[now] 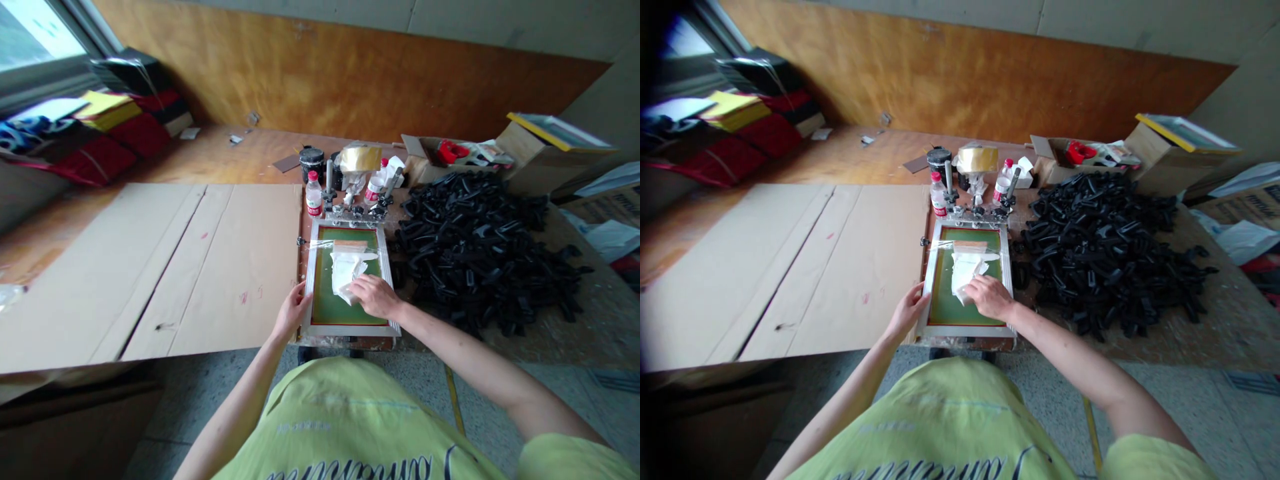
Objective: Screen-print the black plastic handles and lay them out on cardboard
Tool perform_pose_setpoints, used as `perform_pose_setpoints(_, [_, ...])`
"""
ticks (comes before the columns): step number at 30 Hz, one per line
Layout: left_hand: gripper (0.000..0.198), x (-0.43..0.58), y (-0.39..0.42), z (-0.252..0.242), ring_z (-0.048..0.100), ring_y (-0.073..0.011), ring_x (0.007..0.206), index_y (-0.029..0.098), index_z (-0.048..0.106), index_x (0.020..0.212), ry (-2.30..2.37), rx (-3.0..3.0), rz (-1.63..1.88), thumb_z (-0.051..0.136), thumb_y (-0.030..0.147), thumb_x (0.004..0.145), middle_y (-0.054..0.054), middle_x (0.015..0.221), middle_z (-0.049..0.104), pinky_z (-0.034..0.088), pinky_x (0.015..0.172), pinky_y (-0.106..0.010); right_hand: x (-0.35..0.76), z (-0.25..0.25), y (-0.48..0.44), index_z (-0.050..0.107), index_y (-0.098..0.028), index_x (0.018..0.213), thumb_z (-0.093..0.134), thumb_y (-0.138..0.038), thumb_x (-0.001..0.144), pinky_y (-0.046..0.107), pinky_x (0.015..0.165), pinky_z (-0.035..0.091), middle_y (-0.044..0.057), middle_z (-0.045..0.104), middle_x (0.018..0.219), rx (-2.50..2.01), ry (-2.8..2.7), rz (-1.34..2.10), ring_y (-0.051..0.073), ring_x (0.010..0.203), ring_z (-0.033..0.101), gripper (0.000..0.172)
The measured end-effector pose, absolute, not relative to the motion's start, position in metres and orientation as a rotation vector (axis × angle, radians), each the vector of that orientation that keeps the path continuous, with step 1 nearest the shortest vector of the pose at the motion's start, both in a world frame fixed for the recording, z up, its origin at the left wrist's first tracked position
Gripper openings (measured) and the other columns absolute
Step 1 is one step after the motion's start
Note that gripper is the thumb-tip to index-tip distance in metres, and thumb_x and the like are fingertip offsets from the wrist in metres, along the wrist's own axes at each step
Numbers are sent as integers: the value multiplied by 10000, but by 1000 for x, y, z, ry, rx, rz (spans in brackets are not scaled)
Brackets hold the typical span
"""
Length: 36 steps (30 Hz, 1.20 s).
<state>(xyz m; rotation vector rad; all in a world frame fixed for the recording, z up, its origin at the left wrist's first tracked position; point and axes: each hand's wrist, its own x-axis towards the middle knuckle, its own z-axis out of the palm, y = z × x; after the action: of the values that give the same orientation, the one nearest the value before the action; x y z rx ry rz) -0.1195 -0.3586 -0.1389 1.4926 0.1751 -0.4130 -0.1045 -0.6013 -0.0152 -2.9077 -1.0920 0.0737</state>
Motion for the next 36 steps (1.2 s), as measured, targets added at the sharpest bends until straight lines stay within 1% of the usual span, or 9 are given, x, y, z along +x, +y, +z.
perform_pose_setpoints(3, [745, -119, -355, -130, 591, -152, 633, 145, 499, 1412, 167, 1511, -413, 618, 566, 809, -18, 748, 656, 415, 532, -229, -78, 0, -593, 695, -197, 1024, 627, -247, 907, 319, 778, 433, 63, 706, 944, -2904, -925, 14, 224, 920, 610, 144])
perform_pose_setpoints(8, [786, -116, -344, -76, 501, -104, 544, 186, 490, 1423, 147, 1415, -418, 686, 577, 771, 35, 662, 600, 334, 491, -203, -14, 44, -600, 544, -275, 1389, 688, -362, 876, 322, 803, 462, 55, 704, 1051, -2913, -482, -222, 224, 900, 638, 539])
perform_pose_setpoints(13, [575, -82, -342, -5, 531, -98, 562, 146, 683, 1057, 95, 1281, -180, 538, 664, 853, -22, 745, 641, 379, 499, -207, -10, 49, -683, 680, -181, 1142, 500, -486, 950, 341, 810, 480, 67, 711, 912, -2665, 72, -529, 219, 834, 639, 403])
perform_pose_setpoints(17, [539, -30, -353, 41, 652, -144, 754, 185, 634, 1067, -64, 1240, 63, 452, 663, 898, -60, 895, 694, 506, 627, -240, -48, -7, -696, 698, -209, 878, 547, -537, 902, 340, 801, 483, 48, 691, 844, -2741, 53, -117, 211, 814, 622, 362])
perform_pose_setpoints(20, [522, -8, -363, 58, 666, -143, 778, 208, 596, 1048, -86, 1192, 111, 434, 681, 898, -55, 880, 697, 533, 658, -245, -76, -42, -663, 675, -188, 865, 623, -503, 880, 331, 869, 449, 92, 678, 991, -2935, -193, 116, 233, 995, 599, 320])
perform_pose_setpoints(24, [489, -46, -386, 38, 660, -131, 712, 218, 570, 1065, 73, 1155, 84, 510, 664, 872, -44, 866, 700, 523, 611, -227, -93, -48, -623, 625, -157, 962, 553, -340, 957, 322, 845, 423, 136, 677, 1020, -3084, -100, 179, 242, 1007, 591, 196])
perform_pose_setpoints(28, [593, -125, -418, -14, 693, -207, 743, 165, 614, 1058, 182, 1186, -701, 627, 685, 775, -125, 934, 729, 530, 573, -272, -121, -42, -588, 581, -168, 957, 452, -312, 1003, 316, 792, 429, 113, 671, 923, -2966, 27, -82, 232, 919, 600, 200])
perform_pose_setpoints(33, [546, -143, -411, -63, 652, -182, 643, 165, 584, 939, 330, 1229, -704, 465, 690, 848, -84, 805, 696, 457, 513, -246, -142, -44, -585, 586, -202, 875, 430, -293, 1013, 307, 849, 450, 67, 669, 911, -2797, -505, -168, 200, 948, 606, 226])
perform_pose_setpoints(36, [553, -110, -361, -92, 560, -185, 497, 177, 586, 841, 231, 1831, -644, 275, 626, 926, -37, 559, 577, 422, 523, -282, -118, -42, -640, 591, -171, 1017, 388, -246, 1019, 303, 813, 472, 116, 693, 992, -2971, 92, -101, 207, 947, 655, 216])
